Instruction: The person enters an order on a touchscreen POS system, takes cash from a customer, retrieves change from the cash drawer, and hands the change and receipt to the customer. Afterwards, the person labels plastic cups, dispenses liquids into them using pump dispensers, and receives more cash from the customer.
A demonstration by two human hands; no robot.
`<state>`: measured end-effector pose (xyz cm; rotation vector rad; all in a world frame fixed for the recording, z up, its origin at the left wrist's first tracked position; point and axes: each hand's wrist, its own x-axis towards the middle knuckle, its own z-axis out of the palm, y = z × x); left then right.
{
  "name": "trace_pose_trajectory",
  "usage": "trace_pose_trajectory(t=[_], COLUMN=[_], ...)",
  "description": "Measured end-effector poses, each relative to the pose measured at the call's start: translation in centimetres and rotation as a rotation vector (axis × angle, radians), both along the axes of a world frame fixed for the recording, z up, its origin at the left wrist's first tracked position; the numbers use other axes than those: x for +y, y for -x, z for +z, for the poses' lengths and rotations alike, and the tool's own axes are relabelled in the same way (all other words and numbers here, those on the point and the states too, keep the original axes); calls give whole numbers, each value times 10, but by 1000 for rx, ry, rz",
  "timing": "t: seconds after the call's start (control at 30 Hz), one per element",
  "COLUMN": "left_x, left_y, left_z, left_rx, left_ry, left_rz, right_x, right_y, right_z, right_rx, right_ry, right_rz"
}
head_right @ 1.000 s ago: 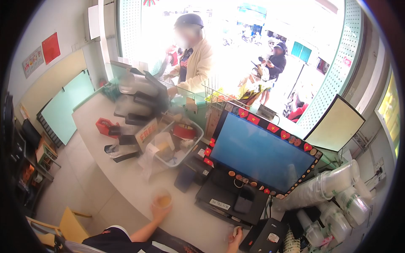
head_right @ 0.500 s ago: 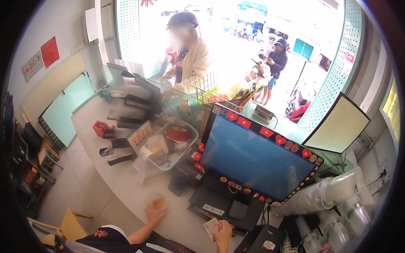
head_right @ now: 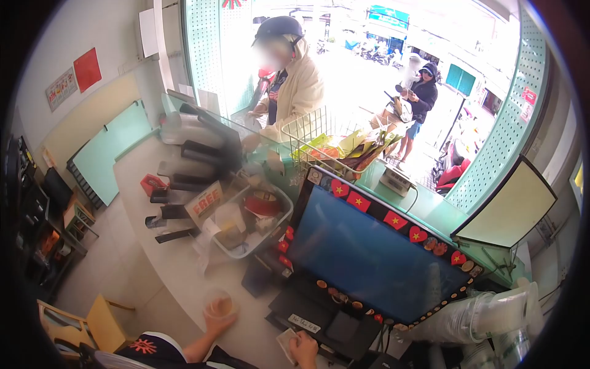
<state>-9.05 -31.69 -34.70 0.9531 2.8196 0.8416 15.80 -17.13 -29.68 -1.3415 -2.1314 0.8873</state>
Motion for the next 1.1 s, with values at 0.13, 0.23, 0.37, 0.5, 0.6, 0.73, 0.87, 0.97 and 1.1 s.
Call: trace_pose_trajectory(t=[0.13,0.23,0.37,0.5,0.6,0.73,0.87,0.97,1.1], left_x=[-1,-1,-2,-3,-2,-1,-2,-1,-2], left_y=[2,3,4,5,3,2,3,4,5], left_z=[-6,-5,-5,-6,-1,0,2,2,1], left_rx=[-4,-26,23,14,38,42,27,28,25], left_ry=[-30,-39,-51,-46,-17,3,-38,-31,-12], left_rz=[1,-1,-25,-31,-29,-21,-30,-27,-34], right_x=[0,-2,-5,-12,-18,-13,0,8,13], right_y=[-1,1,4,4,4,0,2,3,7], right_z=[4,9,23,26,24,22,40,43,44], right_rx=[8,-5,4,-16,-4,-22,-55,-36,-67], right_ry=[29,52,71,59,31,9,-72,-241,-340], right_rz=[-47,-63,-80,-61,-35,-38,-46,7,88])
